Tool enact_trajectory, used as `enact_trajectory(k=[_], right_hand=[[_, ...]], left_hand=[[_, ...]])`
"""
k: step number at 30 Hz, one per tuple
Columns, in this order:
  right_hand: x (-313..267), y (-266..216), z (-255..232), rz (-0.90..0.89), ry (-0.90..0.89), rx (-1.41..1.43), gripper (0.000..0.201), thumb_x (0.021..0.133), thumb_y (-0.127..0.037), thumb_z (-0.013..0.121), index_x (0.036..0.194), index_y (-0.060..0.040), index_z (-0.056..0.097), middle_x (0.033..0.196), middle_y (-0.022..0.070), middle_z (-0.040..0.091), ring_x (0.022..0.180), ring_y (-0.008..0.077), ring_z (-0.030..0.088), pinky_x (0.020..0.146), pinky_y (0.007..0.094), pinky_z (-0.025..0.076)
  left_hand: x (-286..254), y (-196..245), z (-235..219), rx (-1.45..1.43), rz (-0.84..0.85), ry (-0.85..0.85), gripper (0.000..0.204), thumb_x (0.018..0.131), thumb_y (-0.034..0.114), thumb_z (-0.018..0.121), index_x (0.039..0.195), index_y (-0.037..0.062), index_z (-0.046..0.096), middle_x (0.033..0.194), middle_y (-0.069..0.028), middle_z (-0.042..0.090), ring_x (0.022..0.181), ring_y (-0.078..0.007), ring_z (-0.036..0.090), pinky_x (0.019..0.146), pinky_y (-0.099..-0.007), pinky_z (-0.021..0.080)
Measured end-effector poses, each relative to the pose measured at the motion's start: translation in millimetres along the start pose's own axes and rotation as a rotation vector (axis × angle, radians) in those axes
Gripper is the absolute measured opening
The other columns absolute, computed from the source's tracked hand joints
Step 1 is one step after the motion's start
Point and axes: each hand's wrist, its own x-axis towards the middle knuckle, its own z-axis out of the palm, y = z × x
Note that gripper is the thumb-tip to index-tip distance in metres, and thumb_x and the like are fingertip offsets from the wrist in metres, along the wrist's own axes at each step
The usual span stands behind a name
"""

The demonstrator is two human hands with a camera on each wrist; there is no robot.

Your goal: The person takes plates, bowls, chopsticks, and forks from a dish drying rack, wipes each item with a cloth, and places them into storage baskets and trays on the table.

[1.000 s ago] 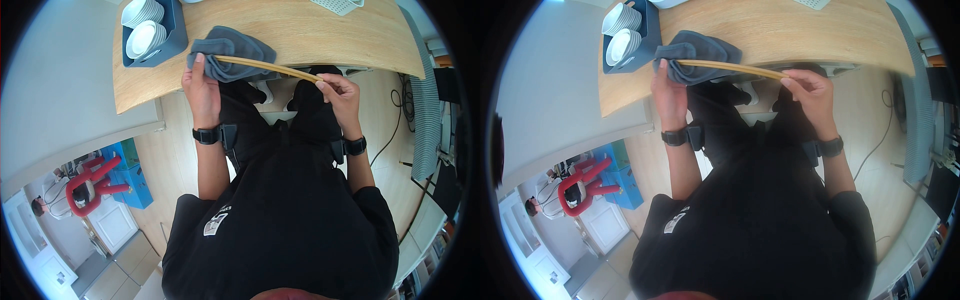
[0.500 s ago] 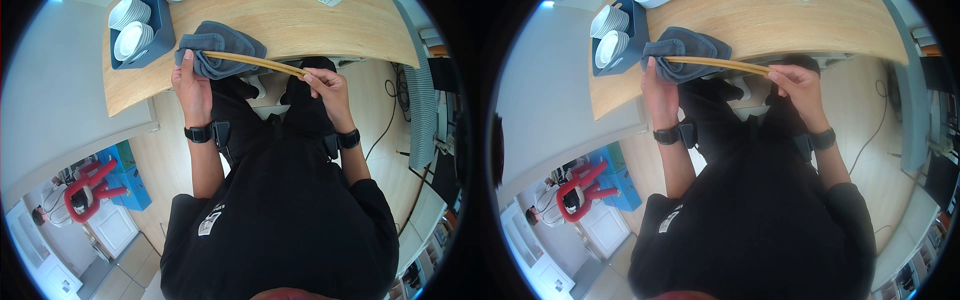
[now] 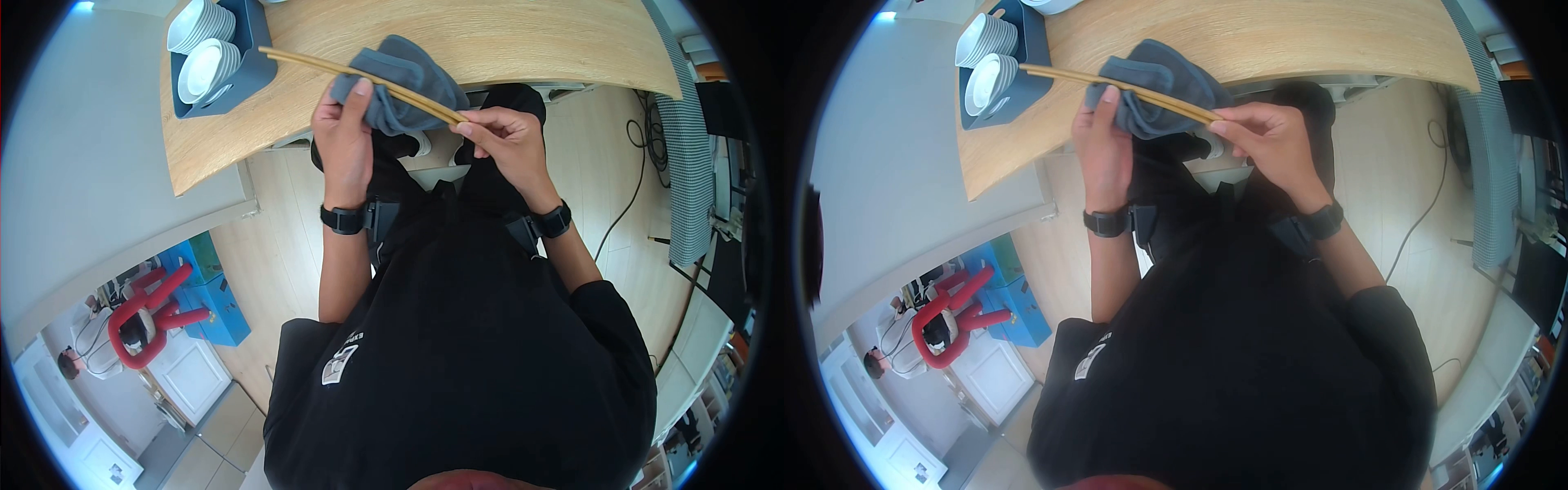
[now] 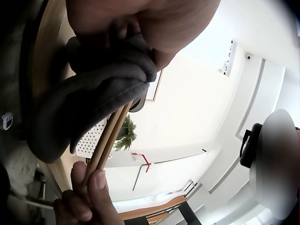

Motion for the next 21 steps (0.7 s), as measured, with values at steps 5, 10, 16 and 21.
enact_trajectory(k=[5,10,16,21], right_hand=[[-2,-8,15,0.058,-0.021,0.026,0.021,0.085,-0.013,0.076,0.101,0.0001,0.074,0.078,0.0030,0.070,0.059,0.0042,0.057,0.053,0.0183,0.046],[-3,-15,16,0.066,-0.035,-0.027,0.022,0.084,-0.014,0.077,0.101,-0.0001,0.074,0.078,0.0024,0.070,0.061,0.0043,0.059,0.054,0.0187,0.048],[-6,-20,16,0.033,-0.047,-0.017,0.021,0.084,-0.010,0.076,0.103,-0.0008,0.074,0.084,0.0043,0.072,0.065,0.0050,0.062,0.058,0.0193,0.050],[-4,-18,13,-0.271,-0.031,-0.201,0.030,0.079,-0.002,0.077,0.109,-0.0058,0.073,0.092,0.0050,0.074,0.062,0.0026,0.057,0.055,0.0174,0.045]], left_hand=[[-11,-12,11,0.018,-0.085,-0.079,0.025,0.092,0.009,0.067,0.114,-0.0028,0.062,0.100,-0.0052,0.067,0.087,-0.0087,0.062,0.080,-0.0227,0.050],[-15,-17,13,0.079,-0.128,-0.103,0.027,0.091,0.009,0.069,0.113,-0.0029,0.062,0.098,-0.0041,0.067,0.086,-0.0077,0.062,0.079,-0.0220,0.050],[-13,-16,12,0.062,-0.079,-0.075,0.019,0.092,0.007,0.066,0.108,-0.0029,0.063,0.095,-0.0038,0.067,0.085,-0.0076,0.061,0.079,-0.0220,0.049],[-9,-8,13,0.021,-0.058,-0.010,0.015,0.093,0.006,0.063,0.105,-0.0032,0.063,0.096,-0.0049,0.068,0.084,-0.0081,0.062,0.080,-0.0223,0.049]])
